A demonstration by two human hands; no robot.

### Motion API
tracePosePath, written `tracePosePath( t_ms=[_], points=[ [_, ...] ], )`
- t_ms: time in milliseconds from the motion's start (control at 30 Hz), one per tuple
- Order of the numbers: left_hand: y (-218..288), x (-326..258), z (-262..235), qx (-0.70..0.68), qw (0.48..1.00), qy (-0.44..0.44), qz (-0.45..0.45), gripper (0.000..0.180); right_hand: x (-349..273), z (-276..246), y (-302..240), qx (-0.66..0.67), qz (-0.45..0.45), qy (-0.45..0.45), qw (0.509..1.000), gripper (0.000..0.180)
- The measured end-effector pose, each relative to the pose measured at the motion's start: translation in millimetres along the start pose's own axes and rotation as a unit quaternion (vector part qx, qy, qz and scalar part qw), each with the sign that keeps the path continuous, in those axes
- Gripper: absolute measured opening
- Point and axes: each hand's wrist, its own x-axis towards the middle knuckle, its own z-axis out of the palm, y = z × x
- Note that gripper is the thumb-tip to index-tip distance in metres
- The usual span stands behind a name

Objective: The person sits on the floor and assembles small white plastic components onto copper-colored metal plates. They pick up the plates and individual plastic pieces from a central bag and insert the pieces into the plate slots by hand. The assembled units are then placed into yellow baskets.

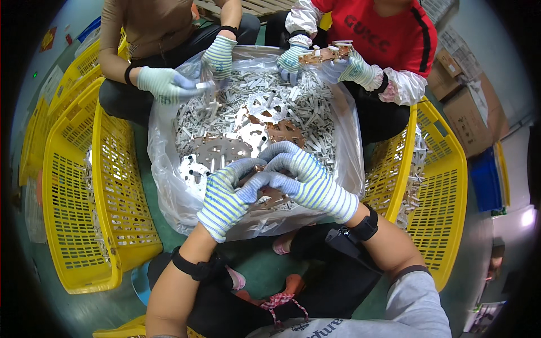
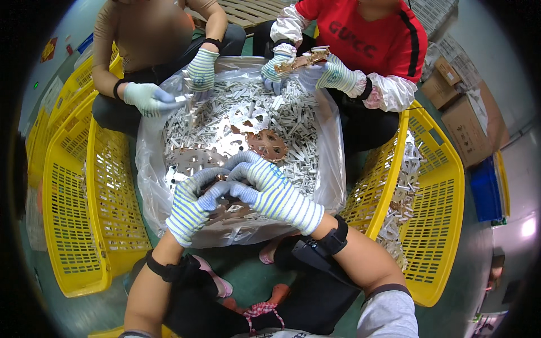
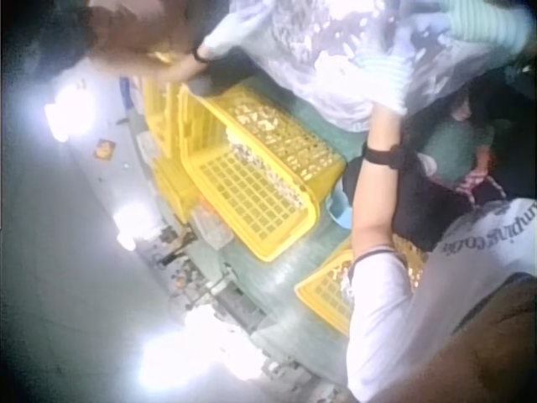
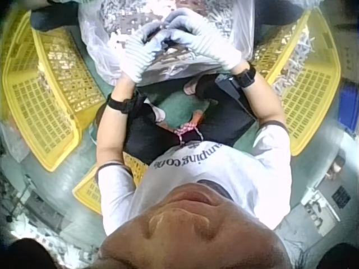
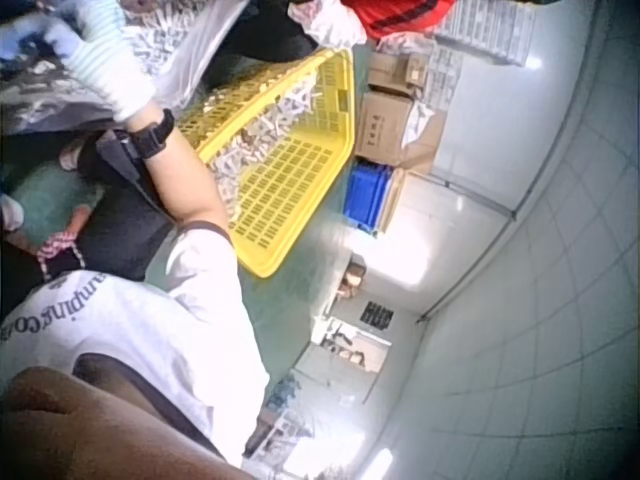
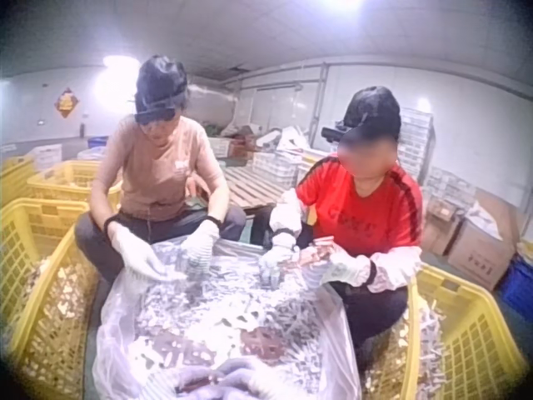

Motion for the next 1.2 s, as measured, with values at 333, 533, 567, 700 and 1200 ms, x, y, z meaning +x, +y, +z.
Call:
tracePosePath(
  t_ms=[333,533,567,700,1200],
  points=[
    [-3,9,-6,-0.019,0.999,0.005,-0.029,0.034,1,-5,0,-0.254,-0.094,-0.011,0.963,0.039],
    [1,6,-18,-0.055,0.995,-0.044,0.064,0.041,-5,-12,6,-0.073,0.006,0.068,0.995,0.032],
    [3,3,-22,-0.079,0.995,-0.065,0.003,0.039,-6,-12,5,-0.008,0.048,0.071,0.996,0.033],
    [6,0,-24,-0.128,0.991,-0.008,-0.026,0.027,-6,-17,3,0.164,0.146,0.088,0.972,0.041],
    [3,1,-14,-0.174,0.981,0.091,-0.003,0.027,-7,-19,-4,0.246,0.191,0.041,0.949,0.053]
  ],
)
